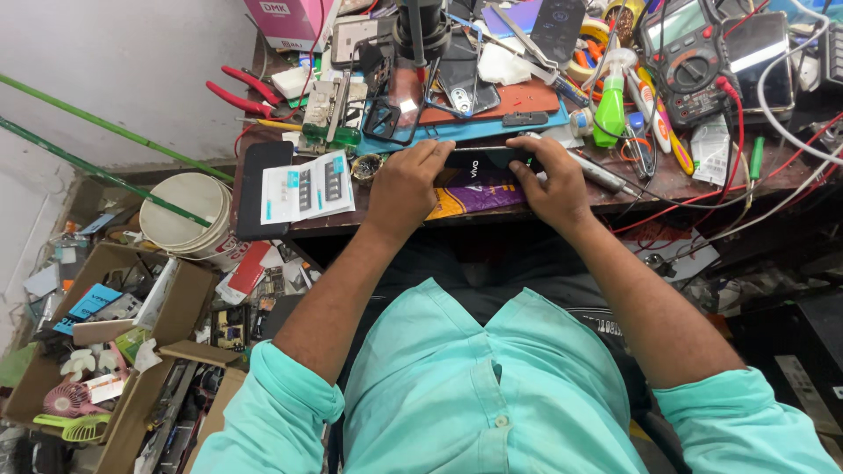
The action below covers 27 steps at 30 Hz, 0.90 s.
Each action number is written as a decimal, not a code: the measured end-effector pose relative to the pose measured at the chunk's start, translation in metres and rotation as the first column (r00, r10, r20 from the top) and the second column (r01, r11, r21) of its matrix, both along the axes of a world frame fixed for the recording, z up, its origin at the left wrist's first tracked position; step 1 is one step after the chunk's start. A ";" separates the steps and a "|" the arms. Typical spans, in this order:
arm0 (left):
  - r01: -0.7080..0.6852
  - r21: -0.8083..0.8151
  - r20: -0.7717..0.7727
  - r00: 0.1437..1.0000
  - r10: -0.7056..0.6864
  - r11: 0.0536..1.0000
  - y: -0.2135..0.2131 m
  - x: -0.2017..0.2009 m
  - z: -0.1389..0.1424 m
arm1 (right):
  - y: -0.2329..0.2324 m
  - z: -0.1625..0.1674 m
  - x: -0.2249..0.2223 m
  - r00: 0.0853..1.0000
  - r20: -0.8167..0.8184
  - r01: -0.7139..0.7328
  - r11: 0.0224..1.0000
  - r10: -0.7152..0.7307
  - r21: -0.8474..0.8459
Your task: The person uses a soldering iron and tweezers to work on a smartphone motherboard, then reassembles the phone and tests the screen by powering it on.
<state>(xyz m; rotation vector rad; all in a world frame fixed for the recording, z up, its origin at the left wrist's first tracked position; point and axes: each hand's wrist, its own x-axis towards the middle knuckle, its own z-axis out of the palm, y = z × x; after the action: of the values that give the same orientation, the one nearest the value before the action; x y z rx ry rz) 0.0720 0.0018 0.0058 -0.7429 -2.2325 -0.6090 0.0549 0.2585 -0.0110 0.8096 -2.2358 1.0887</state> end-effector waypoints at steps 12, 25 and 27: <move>-0.010 -0.018 -0.004 1.000 0.010 1.000 0.000 -0.001 -0.001 | 0.000 0.001 0.000 1.000 0.009 0.000 1.000 0.000 0.002; 0.074 -0.135 0.023 0.997 -0.071 0.988 -0.007 0.005 0.004 | 0.007 -0.002 0.005 0.995 -0.095 -0.037 0.999 0.039 0.022; 0.141 -0.136 0.065 0.989 -0.133 0.981 -0.009 0.005 0.005 | 0.011 0.002 0.005 0.993 -0.096 -0.061 0.994 0.070 0.086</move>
<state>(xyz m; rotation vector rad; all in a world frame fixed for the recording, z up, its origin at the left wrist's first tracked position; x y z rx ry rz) 0.0767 -0.0071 0.0113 -0.9681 -2.3073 -0.5476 0.0601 0.2691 -0.0092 0.9567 -2.1967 0.9692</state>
